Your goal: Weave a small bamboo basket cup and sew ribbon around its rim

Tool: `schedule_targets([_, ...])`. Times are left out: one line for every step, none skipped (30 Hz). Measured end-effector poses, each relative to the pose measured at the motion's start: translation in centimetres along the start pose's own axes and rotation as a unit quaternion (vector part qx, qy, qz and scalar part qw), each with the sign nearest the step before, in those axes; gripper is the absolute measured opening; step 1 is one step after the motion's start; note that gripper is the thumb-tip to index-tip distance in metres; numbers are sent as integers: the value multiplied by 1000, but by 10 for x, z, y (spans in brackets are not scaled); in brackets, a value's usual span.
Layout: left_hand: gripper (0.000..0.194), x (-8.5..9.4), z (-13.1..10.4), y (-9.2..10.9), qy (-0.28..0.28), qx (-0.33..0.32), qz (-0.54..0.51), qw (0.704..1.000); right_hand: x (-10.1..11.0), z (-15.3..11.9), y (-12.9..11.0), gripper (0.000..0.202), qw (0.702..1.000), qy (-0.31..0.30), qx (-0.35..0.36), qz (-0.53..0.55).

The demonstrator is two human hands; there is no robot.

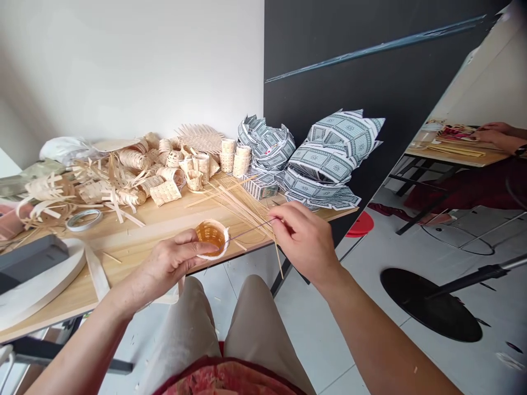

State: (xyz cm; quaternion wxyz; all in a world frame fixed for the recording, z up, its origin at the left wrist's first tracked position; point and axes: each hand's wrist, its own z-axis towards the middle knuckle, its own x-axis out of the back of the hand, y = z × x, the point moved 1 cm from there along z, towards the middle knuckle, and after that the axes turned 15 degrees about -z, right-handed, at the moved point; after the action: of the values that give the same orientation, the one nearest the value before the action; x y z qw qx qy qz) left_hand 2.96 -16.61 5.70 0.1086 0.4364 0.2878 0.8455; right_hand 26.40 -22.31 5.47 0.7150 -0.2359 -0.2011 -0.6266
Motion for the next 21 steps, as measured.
schedule_targets([26,0,-1,-1,2,1,4,1000,6,-4,-2,22,999,26,-19,-7])
schedule_targets([27,0,-2,-2,4,1,10,1000,12,-9,-3,22,998,49,-35,-7])
schedule_targets([27,0,-3,-3,8,-3,17,1000,18,-13,-5,20,996,74,-52,-3])
schedule_targets([27,0,-3,-4,12,-6,24,1000,24,-17,-7,19,993,97,-73,6])
schedule_targets([28,0,-3,-5,17,-9,31,999,29,-21,-9,17,988,122,-94,19])
schedule_targets([28,0,-3,-6,21,-14,36,999,35,-24,-10,16,982,147,-115,39])
schedule_targets([28,0,-3,-6,24,-21,39,999,39,-27,-12,15,974,165,-140,68])
schedule_targets([28,0,-3,-6,26,-28,41,998,44,-28,-12,14,963,180,-169,108])
schedule_targets([28,0,-2,-5,27,-36,43,998,47,-30,-13,12,948,193,-202,155])
schedule_targets([27,-1,-2,-4,27,-42,46,998,51,-31,-13,11,928,204,-234,204])
schedule_targets([27,-1,-3,-3,29,-47,51,997,54,-32,-13,9,907,217,-263,249])
schedule_targets([27,-1,-3,-2,32,-48,57,997,56,-34,-13,8,886,223,-292,282])
schedule_targets([27,-1,-4,-2,35,-47,62,996,58,-36,-13,8,872,229,-311,302])
schedule_targets([28,-1,-4,-1,41,-46,65,996,60,-40,-13,7,863,229,-325,311])
schedule_targets([27,-1,-5,-1,47,-44,66,996,60,-43,-13,8,860,217,-337,316])
schedule_targets([27,-1,-7,-1,54,-40,65,996,60,-48,-13,8,859,197,-348,319])
schedule_targets([26,-1,-8,-1,61,-37,63,995,58,-53,-13,8,860,167,-358,323])
schedule_targets([26,-1,-9,-1,68,-32,62,995,54,-58,-12,8,860,129,-367,330])
schedule_targets([26,-1,-10,-2,75,-27,61,995,50,-63,-11,7,858,85,-375,339])
schedule_targets([27,0,-11,-2,81,-21,60,995,44,-67,-9,6,855,35,-383,348])
schedule_targets([27,0,-12,-2,87,-18,58,994,38,-72,-7,7,851,-17,-387,356])
